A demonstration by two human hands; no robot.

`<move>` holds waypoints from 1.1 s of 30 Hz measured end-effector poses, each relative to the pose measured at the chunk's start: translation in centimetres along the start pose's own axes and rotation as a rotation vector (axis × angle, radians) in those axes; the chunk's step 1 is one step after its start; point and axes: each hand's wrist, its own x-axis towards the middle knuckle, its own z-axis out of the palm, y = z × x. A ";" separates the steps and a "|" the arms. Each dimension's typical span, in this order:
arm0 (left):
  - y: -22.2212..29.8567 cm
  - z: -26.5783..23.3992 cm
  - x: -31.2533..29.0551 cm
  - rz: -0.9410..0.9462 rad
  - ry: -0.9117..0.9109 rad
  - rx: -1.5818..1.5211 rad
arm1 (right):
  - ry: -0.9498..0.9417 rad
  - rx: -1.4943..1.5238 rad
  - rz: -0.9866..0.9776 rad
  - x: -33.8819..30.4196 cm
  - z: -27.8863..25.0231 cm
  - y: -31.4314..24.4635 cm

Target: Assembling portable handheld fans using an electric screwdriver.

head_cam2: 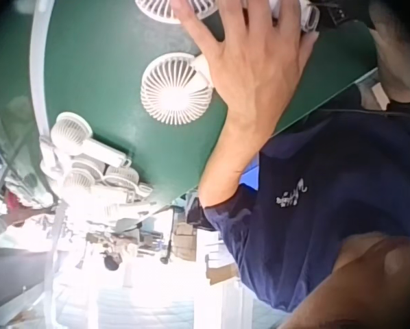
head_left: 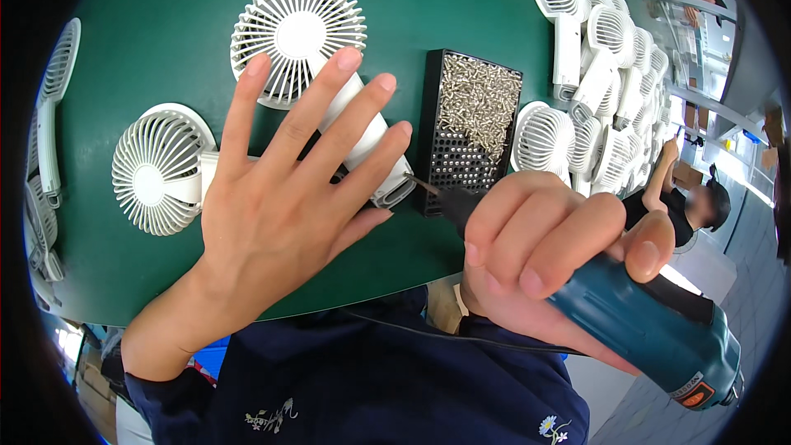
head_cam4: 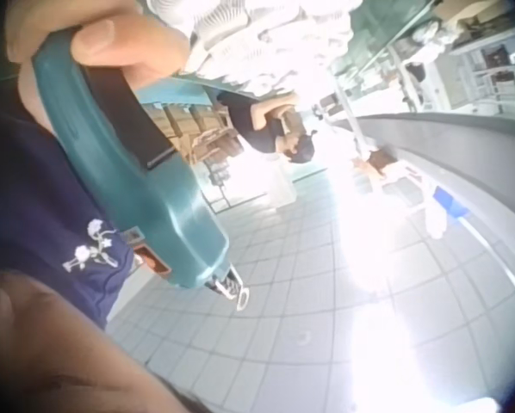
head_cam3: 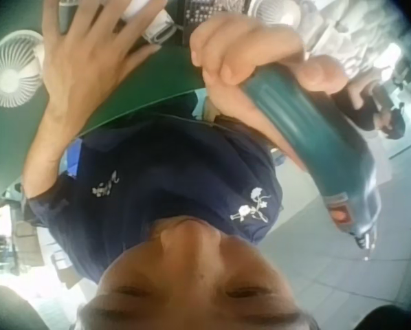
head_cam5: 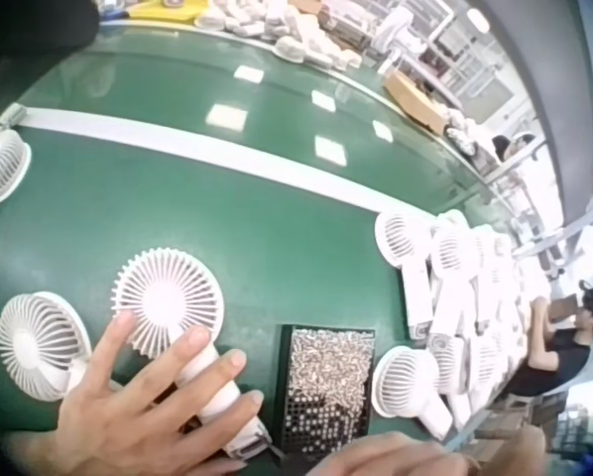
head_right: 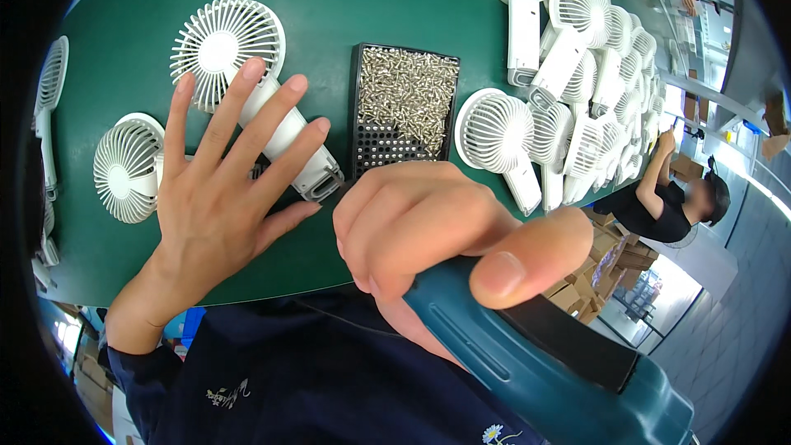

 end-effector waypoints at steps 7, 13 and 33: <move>0.0 0.0 -0.1 -0.012 -0.011 -0.012 | 0.040 -0.016 -0.061 -0.1 -0.8 -1.3; 0.1 0.0 0.1 -0.004 -0.012 -0.016 | -0.022 -0.045 -0.071 0.0 -2.6 -0.5; -0.1 0.1 -0.1 -0.005 -0.001 -0.020 | -0.001 -0.047 -0.074 -0.3 -2.4 0.6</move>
